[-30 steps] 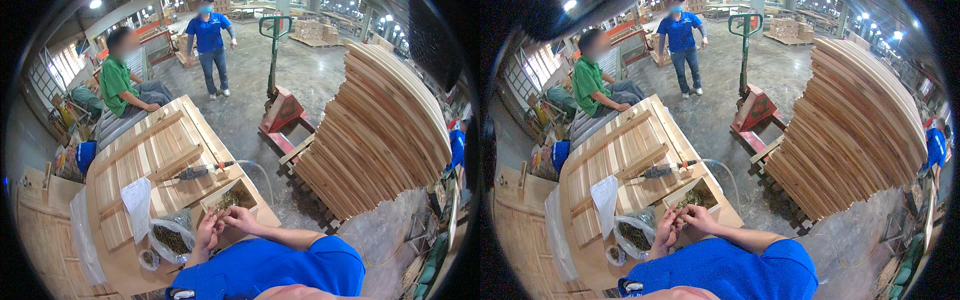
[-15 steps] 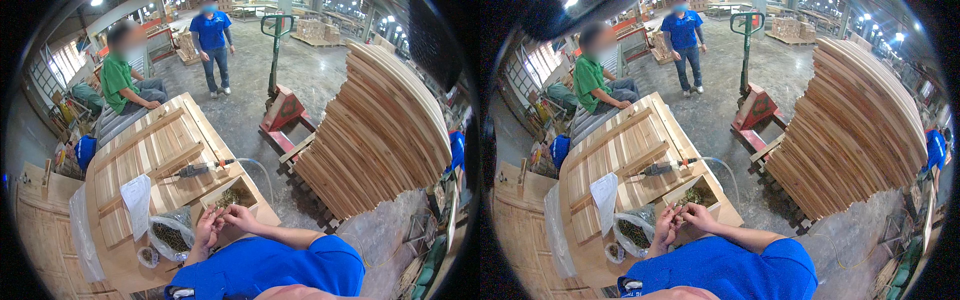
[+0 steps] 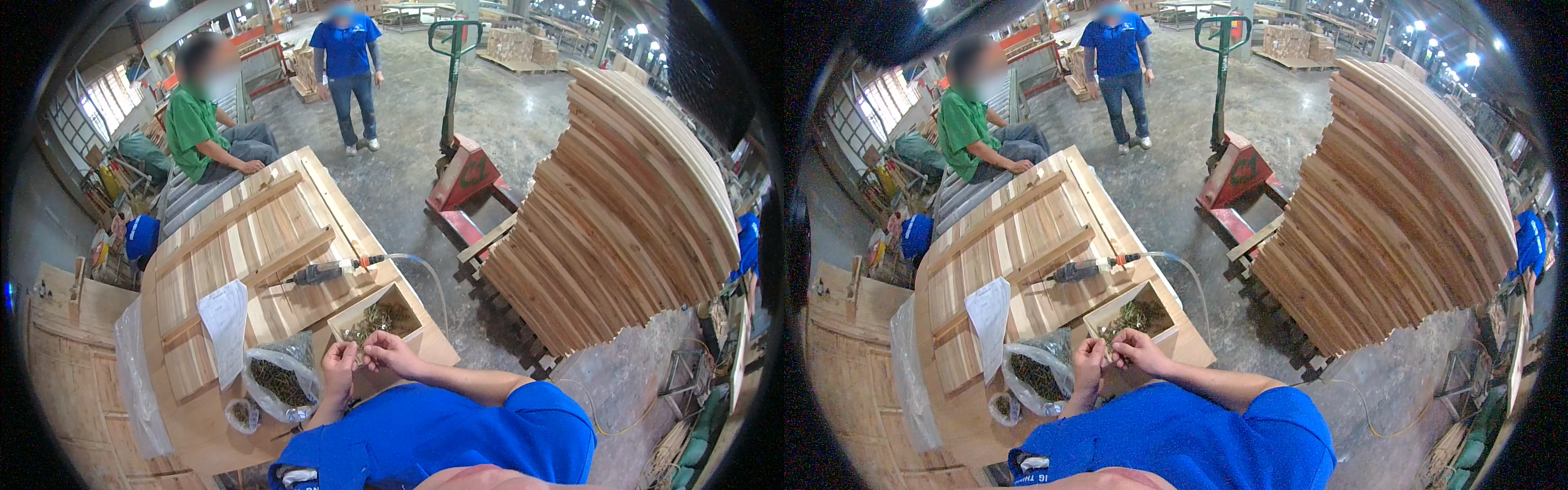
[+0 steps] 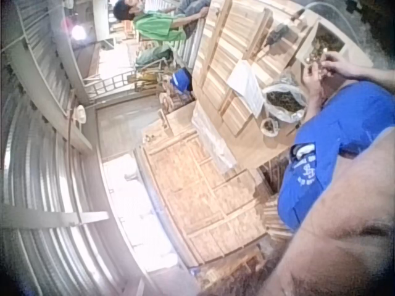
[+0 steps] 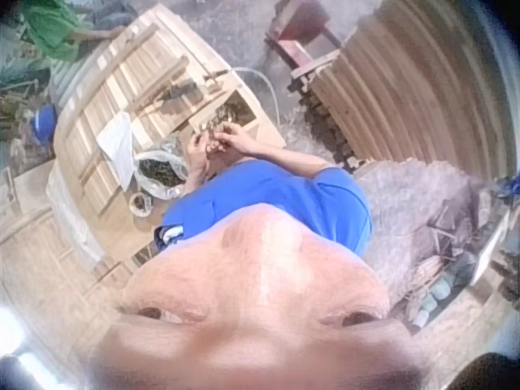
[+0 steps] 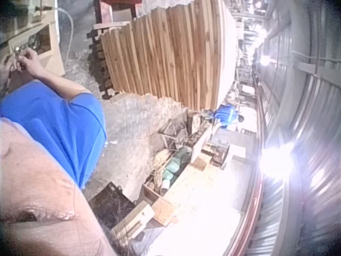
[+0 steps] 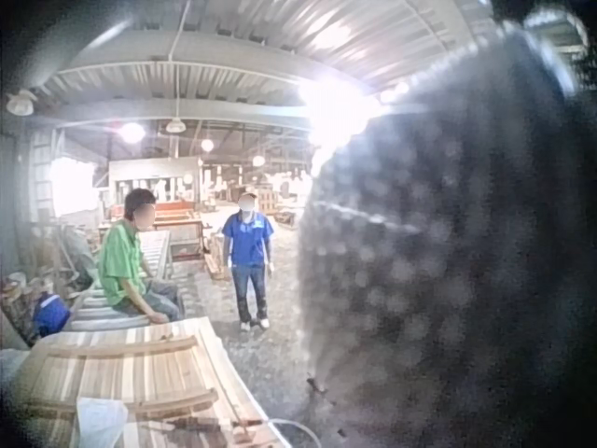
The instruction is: The person sorts small metal fasteners by hand, picking them from a plastic bag and placing them into a wooden box. The person handles the fasteners one by one, separating them into piles within the box.
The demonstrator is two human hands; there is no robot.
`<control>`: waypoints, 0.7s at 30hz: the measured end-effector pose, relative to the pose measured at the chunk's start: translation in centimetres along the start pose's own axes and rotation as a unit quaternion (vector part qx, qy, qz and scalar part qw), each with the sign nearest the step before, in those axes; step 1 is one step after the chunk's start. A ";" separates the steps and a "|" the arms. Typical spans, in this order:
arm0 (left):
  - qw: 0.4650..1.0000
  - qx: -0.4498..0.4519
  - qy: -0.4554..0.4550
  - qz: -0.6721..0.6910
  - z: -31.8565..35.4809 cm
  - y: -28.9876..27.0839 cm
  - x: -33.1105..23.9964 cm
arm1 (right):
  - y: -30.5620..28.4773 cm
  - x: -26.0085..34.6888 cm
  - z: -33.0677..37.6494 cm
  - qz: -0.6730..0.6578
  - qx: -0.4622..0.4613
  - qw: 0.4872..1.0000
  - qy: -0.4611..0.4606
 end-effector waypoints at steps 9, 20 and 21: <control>0.974 0.015 0.103 -0.199 -0.1 -0.4 -2.1 | 0.3 0.4 0.0 0.024 0.001 0.999 -0.026; 0.797 0.010 0.267 -0.542 -0.6 1.4 -7.7 | -4.3 4.6 -0.4 0.069 -0.139 0.986 -0.054; 0.803 0.006 0.252 -0.541 -0.7 1.5 -7.6 | -5.3 4.9 -0.3 0.035 -0.154 0.985 -0.063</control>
Point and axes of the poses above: each hand's wrist, its own z-axis away from the middle knuckle, its own y-axis out of the palm, x = y × z, the point moved 5 cm from there along -z, towards the middle knuckle, and after that the axes turned 6 degrees about -z, right-handed, at the moved point
